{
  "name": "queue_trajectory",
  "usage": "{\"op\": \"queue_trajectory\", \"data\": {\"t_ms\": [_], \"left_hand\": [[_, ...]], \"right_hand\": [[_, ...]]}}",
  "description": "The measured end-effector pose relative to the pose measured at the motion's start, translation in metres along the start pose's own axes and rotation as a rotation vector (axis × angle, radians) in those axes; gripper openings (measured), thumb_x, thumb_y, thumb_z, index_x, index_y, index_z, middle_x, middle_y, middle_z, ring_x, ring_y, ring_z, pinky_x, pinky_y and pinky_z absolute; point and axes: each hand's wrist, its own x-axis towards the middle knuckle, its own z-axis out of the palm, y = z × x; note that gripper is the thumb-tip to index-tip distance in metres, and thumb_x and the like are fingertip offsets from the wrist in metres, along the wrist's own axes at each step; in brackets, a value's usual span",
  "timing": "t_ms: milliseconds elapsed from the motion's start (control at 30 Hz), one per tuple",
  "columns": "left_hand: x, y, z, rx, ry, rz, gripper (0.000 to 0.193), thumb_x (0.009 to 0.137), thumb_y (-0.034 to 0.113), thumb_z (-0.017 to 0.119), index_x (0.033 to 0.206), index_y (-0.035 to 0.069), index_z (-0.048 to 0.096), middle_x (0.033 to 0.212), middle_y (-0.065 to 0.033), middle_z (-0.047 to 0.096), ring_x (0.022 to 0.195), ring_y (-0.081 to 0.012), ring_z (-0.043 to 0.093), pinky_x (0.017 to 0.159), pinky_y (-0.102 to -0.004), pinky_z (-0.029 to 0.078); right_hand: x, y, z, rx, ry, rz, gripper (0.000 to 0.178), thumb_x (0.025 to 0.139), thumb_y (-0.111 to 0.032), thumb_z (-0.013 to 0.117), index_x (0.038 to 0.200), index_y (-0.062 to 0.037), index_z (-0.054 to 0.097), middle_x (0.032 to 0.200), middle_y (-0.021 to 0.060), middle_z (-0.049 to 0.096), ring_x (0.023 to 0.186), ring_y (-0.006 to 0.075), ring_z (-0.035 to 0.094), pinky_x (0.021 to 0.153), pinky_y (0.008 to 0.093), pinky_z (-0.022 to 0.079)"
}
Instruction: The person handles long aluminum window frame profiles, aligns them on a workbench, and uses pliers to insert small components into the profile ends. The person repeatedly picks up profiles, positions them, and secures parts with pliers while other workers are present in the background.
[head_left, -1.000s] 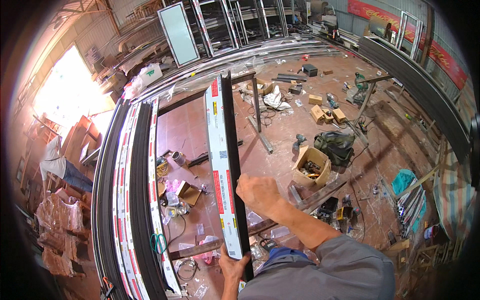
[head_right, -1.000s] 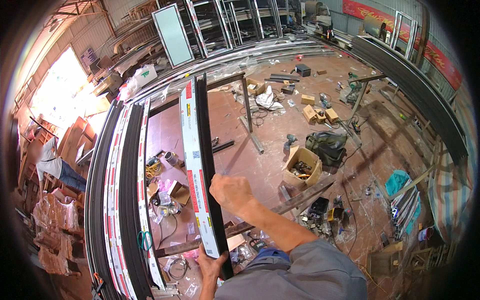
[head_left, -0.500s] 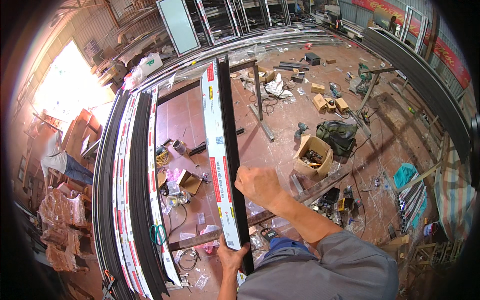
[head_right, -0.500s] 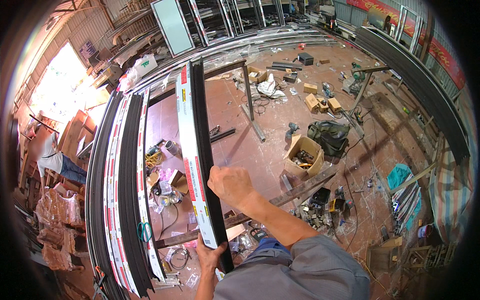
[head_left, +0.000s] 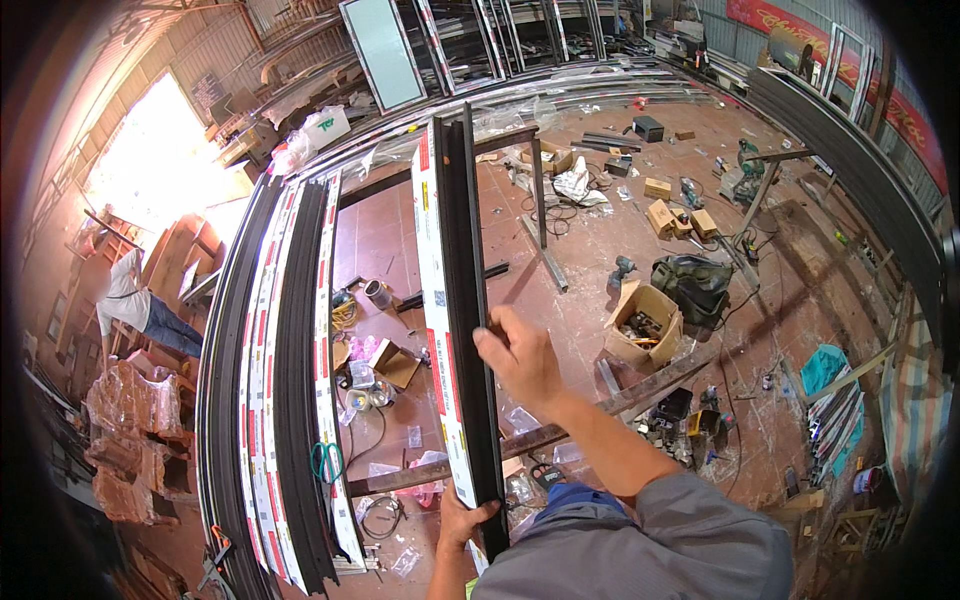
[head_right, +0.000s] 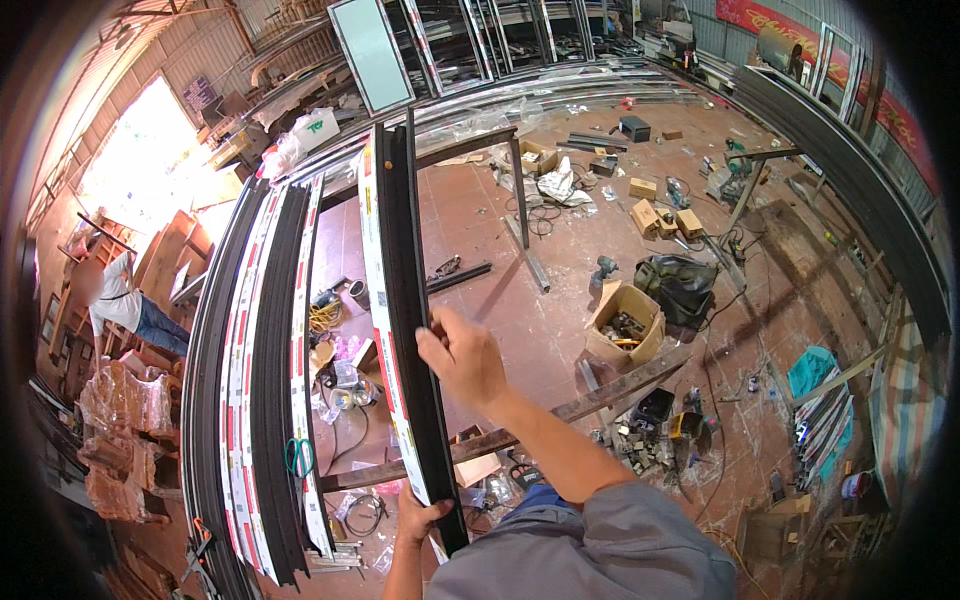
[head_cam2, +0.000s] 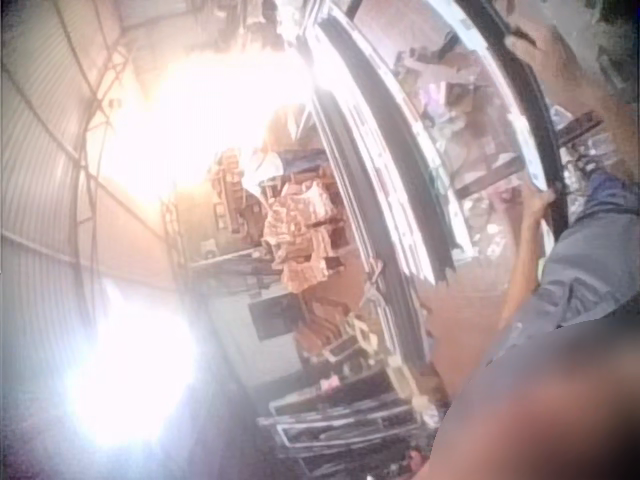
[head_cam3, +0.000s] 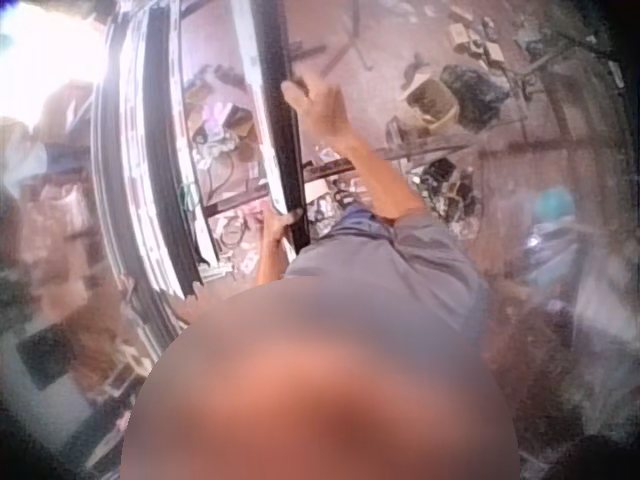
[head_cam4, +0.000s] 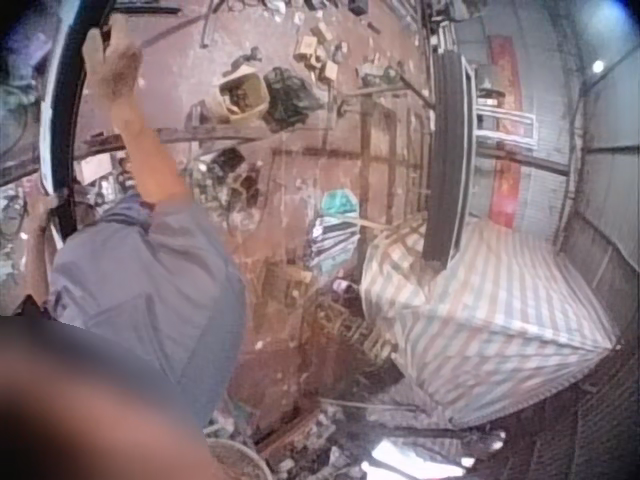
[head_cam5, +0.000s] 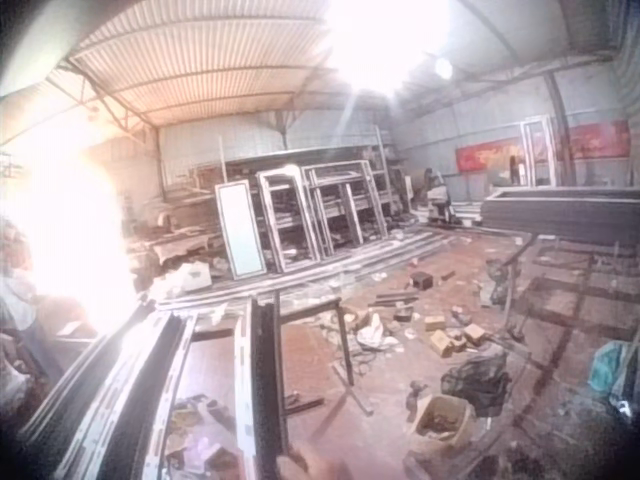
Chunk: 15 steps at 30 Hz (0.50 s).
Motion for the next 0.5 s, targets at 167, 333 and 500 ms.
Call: {"op": "queue_trajectory", "data": {"t_ms": [167,333,500], "left_hand": [[-0.015,-0.004,0.003,-0.049,-0.035,-0.007,0.071,0.063,0.012,0.090,0.128,-0.001,0.063,0.111,-0.0062,0.073,0.099,-0.0166,0.068,0.094,-0.0329,0.053],[-0.030,-0.030,-0.007,-0.025,-0.035,-0.049,0.074,0.064,0.013,0.091,0.130,-0.002,0.062,0.114,-0.0068,0.072,0.101,-0.0167,0.067,0.096,-0.0330,0.052],[-0.045,-0.043,-0.007,-0.031,-0.002,-0.149,0.078,0.063,0.015,0.092,0.132,-0.002,0.062,0.116,-0.0084,0.072,0.103,-0.0173,0.067,0.097,-0.0341,0.052]], "right_hand": [[0.062,0.008,-0.004,-0.108,0.139,-0.211,0.031,0.102,-0.025,0.061,0.085,0.0008,0.057,0.066,0.0150,0.051,0.060,0.0193,0.054,0.058,0.0394,0.045],[0.090,-0.013,-0.009,-0.120,0.194,-0.147,0.032,0.101,-0.026,0.061,0.083,0.0002,0.060,0.074,0.0247,0.063,0.071,0.0428,0.067,0.063,0.0486,0.049],[0.098,-0.026,-0.010,-0.208,0.204,-0.116,0.030,0.102,-0.024,0.061,0.084,0.0010,0.062,0.075,0.0254,0.064,0.071,0.0399,0.067,0.063,0.0471,0.049]]}}
